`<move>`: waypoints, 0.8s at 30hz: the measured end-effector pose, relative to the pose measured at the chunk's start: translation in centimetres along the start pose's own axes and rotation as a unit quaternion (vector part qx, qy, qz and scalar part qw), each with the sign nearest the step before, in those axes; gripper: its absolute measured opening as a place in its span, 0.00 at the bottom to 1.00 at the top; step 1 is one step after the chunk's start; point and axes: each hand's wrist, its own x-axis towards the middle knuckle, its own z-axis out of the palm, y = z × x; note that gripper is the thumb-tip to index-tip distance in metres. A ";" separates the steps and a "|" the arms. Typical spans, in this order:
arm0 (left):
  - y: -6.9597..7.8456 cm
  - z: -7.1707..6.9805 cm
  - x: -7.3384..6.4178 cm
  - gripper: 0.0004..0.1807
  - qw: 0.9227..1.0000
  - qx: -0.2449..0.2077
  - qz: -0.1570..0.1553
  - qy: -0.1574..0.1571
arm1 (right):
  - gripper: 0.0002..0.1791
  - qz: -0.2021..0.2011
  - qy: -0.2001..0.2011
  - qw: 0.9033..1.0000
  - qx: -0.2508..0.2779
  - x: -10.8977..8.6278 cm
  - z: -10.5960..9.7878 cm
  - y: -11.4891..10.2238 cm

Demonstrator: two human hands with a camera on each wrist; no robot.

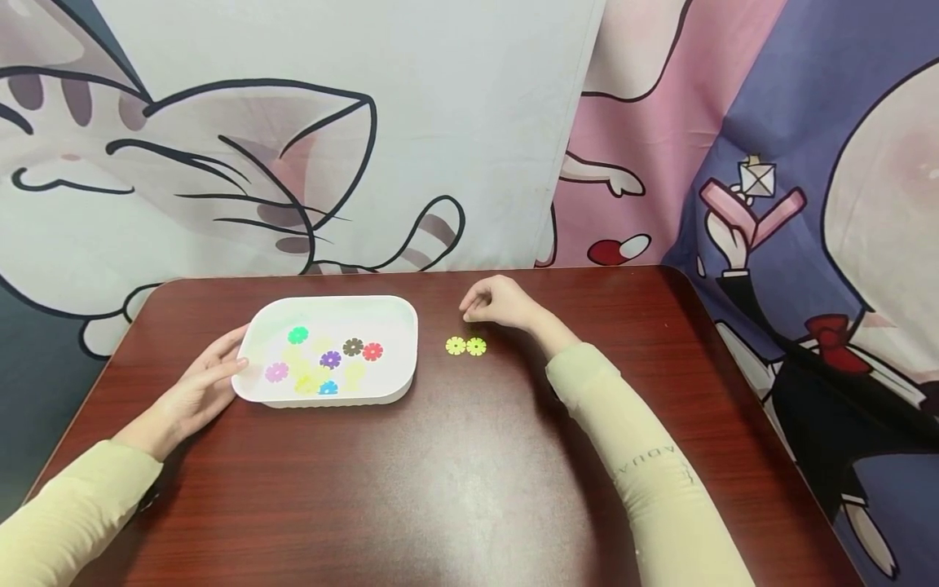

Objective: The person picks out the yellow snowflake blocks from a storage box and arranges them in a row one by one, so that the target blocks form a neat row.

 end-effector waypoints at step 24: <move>0.0 0.0 0.0 0.30 1.000 -0.016 0.006 -0.004 | 0.08 -0.056 -0.027 0.998 0.001 4.5 1.9 -7.9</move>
